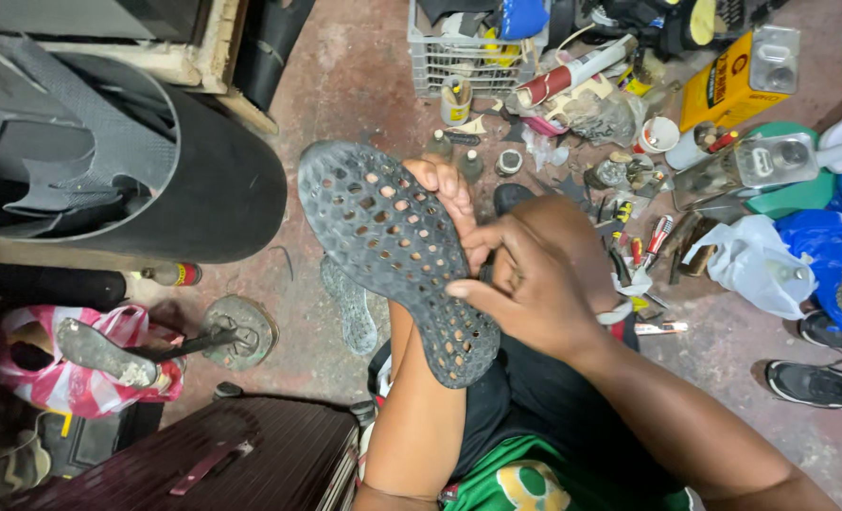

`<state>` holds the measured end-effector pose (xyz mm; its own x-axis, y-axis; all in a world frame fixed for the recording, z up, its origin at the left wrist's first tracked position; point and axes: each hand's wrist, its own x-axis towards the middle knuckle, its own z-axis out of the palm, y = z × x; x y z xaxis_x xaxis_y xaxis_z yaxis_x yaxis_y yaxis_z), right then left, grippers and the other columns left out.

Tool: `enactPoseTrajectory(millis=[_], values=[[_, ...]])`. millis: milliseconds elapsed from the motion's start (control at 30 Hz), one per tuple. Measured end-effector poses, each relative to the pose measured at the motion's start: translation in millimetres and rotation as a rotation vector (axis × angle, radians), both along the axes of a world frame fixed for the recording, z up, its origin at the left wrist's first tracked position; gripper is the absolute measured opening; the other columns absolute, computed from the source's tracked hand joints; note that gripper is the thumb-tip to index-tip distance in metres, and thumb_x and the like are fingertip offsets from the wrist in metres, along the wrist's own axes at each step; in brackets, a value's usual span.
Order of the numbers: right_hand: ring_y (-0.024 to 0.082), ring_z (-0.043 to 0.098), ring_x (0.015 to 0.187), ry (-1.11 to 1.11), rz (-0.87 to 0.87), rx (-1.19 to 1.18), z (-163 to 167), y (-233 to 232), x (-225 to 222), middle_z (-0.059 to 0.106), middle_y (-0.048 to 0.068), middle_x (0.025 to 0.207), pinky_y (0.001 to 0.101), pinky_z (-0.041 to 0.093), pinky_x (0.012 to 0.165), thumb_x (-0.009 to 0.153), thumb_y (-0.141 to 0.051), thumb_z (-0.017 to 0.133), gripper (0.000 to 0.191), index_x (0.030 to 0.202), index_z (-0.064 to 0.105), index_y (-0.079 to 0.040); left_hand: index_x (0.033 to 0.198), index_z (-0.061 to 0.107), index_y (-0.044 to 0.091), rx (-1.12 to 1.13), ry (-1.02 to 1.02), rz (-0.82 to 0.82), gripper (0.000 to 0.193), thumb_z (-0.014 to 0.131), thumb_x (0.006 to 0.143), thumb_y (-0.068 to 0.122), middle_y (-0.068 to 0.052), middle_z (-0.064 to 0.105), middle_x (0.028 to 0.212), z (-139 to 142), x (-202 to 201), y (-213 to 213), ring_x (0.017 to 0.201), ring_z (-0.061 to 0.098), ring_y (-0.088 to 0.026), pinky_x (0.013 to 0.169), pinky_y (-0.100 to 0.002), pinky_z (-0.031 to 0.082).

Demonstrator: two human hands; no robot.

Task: The person sits on the floor and uses a small metal tool to scrape and clean the underside of a black perforated shoe sole. They repeatedly rub the tool across the sole surface, flip the sole, and continue scraping. Later, they insert a yellow insole into the shoe and press it into place.

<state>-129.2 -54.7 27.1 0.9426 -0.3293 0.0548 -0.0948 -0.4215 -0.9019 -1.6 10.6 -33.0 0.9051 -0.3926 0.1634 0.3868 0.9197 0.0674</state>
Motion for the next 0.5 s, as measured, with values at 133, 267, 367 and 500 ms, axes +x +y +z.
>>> enactPoseTrajectory(millis=[133, 267, 367, 500], values=[[0.002, 0.057, 0.084, -0.064, 0.021, 0.394, -10.5, 0.2, 8.4, 0.059, -0.002, 0.095, 0.0193, 0.048, 0.075, 0.084, -0.004, 0.084, 0.043, 0.114, 0.053, -0.002, 0.107, 0.056, -0.001, 0.305, -0.086, -0.059, 0.02, 0.059, 0.1, 0.018, -0.013, 0.06, 0.102, -13.4, 11.1, 2.6, 0.093, 0.063, -0.025, 0.084, -0.035, 0.054], [0.003, 0.047, 0.083, -0.19, 0.005, 0.665, -17.4, -2.6, 14.6, 0.05, -0.004, 0.094, 0.0198, 0.04, 0.073, 0.091, 0.005, 0.078, 0.042, 0.122, 0.052, 0.001, 0.113, 0.059, -0.002, 0.555, -0.049, 0.047, 0.02, 0.062, 0.099, 0.012, -0.013, 0.065, 0.107, -5.4, 14.3, 18.4, 0.097, 0.066, -0.024, 0.086, -0.036, 0.056], [0.005, 0.056, 0.088, -0.207, -0.04, 0.772, -6.6, -10.7, 14.5, 0.06, -0.003, 0.097, 0.022, 0.047, 0.077, 0.088, 0.004, 0.071, 0.041, 0.124, 0.053, 0.0, 0.117, 0.061, -0.003, 0.699, -0.069, 0.034, 0.021, 0.065, 0.099, 0.007, -0.013, 0.068, 0.11, 5.0, 8.1, 34.5, 0.099, 0.068, -0.024, 0.088, -0.036, 0.057], [0.006, 0.061, 0.088, -0.116, -0.064, 0.778, 16.0, -27.7, 14.8, 0.067, -0.003, 0.096, 0.0246, 0.051, 0.082, 0.085, -0.004, 0.063, 0.022, 0.107, 0.062, -0.003, 0.124, 0.064, -0.006, 0.555, -0.14, -0.212, 0.028, 0.067, 0.098, 0.003, -0.013, 0.072, 0.117, 5.6, 1.4, 50.6, 0.105, 0.071, -0.021, 0.093, -0.034, 0.057]])
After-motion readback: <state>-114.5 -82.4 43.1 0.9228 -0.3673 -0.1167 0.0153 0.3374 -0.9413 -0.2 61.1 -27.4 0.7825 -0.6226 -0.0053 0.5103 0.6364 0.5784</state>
